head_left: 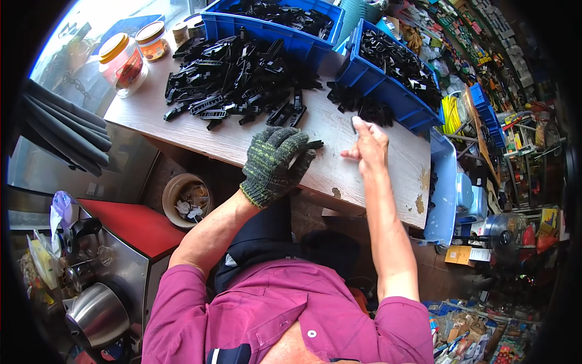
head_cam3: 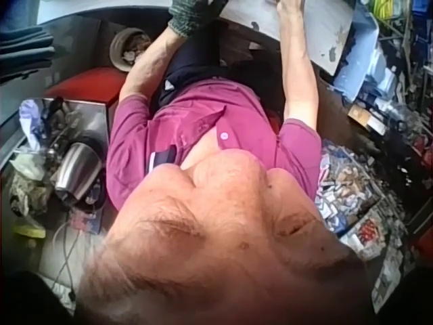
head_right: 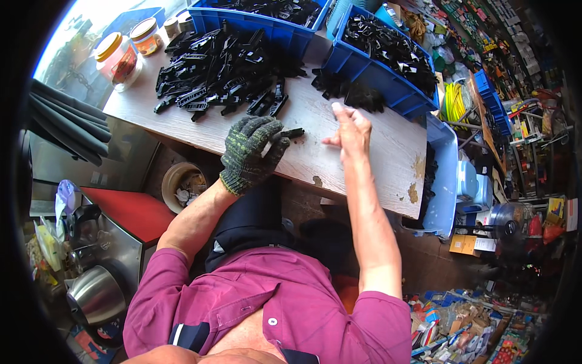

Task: Manually assembling or processing small black plastic components on a workbench.

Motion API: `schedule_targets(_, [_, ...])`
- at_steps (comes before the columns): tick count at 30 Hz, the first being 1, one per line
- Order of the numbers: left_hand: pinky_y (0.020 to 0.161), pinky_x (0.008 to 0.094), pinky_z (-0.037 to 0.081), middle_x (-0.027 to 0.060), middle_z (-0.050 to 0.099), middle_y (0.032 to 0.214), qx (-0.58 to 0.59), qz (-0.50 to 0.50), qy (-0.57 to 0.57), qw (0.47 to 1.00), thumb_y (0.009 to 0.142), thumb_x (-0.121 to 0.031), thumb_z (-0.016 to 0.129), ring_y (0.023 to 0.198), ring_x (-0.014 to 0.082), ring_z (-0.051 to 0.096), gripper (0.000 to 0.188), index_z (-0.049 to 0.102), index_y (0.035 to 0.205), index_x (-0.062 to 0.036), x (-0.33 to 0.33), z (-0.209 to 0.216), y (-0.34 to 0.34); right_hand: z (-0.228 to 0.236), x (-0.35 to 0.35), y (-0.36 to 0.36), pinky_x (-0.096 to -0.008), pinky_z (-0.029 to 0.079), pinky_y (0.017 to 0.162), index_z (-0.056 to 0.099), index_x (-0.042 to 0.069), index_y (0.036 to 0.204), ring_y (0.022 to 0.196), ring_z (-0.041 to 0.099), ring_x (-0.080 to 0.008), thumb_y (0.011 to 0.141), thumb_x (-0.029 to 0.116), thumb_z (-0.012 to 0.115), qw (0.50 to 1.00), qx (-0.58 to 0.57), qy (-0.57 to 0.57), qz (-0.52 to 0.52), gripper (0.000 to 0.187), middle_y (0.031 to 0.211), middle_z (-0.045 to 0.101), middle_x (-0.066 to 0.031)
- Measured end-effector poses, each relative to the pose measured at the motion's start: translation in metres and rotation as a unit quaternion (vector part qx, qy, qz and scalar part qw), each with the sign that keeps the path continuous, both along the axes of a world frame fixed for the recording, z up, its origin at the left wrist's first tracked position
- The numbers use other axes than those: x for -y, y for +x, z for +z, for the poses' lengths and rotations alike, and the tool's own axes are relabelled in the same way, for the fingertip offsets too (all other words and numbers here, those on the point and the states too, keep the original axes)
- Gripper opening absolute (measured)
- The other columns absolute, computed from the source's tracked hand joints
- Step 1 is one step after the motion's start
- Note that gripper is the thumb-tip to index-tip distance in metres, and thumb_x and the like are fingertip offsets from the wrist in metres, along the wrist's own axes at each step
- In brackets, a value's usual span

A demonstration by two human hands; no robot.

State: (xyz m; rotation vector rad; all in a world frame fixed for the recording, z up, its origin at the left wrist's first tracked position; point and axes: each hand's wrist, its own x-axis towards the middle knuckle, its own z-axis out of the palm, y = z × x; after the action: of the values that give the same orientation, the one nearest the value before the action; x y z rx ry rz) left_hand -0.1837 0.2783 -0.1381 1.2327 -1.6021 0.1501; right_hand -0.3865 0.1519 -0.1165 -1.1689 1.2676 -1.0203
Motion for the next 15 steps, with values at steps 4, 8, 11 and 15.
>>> schedule_targets(4, [0.083,0.0452,0.052,0.012,0.069,0.106,-0.009,-0.009,0.098,0.995,0.083,-0.02,0.076,0.096,0.0349,0.065,0.036,0.068,0.116,-0.0076,-0.01,0.015,-0.021,0.005,-0.055,0.03,-0.0266,0.05,0.047,0.06,0.011,0.087,0.041,0.04,-0.0057,0.095,0.03,0.073,0.99,0.127,-0.016,0.058,0.024,0.049,0.036,0.0083])
schedule_targets(8, [0.082,0.047,0.053,0.0146,0.07,0.108,-0.043,-0.022,0.17,0.984,0.084,-0.024,0.075,0.094,0.037,0.065,0.042,0.066,0.121,-0.0065,-0.016,0.019,-0.038,-0.012,-0.082,0.041,-0.0238,0.05,0.058,0.065,0.008,0.094,0.061,0.055,-0.0056,0.096,0.027,0.073,0.985,0.164,-0.03,0.049,0.021,0.073,0.061,0.0034])
schedule_targets(11, [0.081,0.0471,0.053,0.0157,0.07,0.109,-0.032,-0.001,0.176,0.984,0.085,-0.025,0.074,0.094,0.0374,0.065,0.043,0.065,0.123,-0.0064,-0.015,0.007,-0.043,-0.021,-0.09,0.039,-0.0208,0.048,0.071,0.069,0.002,0.098,0.074,0.056,-0.0037,0.096,0.026,0.075,0.976,0.216,-0.013,0.042,0.025,0.087,0.068,0.0019])
schedule_targets(15, [0.081,0.0479,0.053,0.0151,0.069,0.105,-0.039,0.002,0.182,0.982,0.088,-0.026,0.067,0.096,0.0354,0.065,0.038,0.064,0.121,-0.0068,-0.02,0.011,-0.048,-0.023,-0.094,0.037,-0.0215,0.047,0.07,0.069,0.002,0.099,0.073,0.054,-0.0037,0.096,0.025,0.074,0.981,0.186,-0.033,0.034,0.023,0.086,0.066,0.0033])
